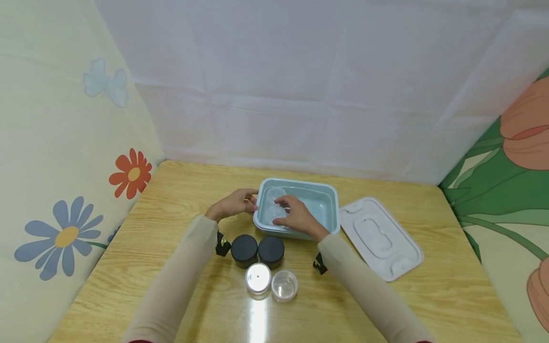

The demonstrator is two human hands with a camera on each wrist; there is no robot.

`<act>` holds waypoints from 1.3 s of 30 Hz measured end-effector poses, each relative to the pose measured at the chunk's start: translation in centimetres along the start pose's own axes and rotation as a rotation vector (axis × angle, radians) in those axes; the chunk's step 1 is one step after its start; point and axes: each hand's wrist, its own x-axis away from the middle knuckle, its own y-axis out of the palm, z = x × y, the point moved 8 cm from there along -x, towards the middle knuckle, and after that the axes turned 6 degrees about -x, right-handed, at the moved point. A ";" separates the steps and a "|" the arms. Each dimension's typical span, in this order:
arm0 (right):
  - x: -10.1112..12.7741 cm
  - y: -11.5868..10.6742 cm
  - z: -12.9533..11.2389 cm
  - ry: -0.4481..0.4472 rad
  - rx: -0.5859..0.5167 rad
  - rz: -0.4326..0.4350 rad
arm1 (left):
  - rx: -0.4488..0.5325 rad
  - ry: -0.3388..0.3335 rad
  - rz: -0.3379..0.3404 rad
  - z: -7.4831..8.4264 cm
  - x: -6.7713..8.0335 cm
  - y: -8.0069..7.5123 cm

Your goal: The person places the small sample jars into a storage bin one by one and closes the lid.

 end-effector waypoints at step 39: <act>2.3 -1.2 -1.6 -0.062 -0.067 0.004 | 0.013 -0.025 0.006 -0.1 0.3 -0.1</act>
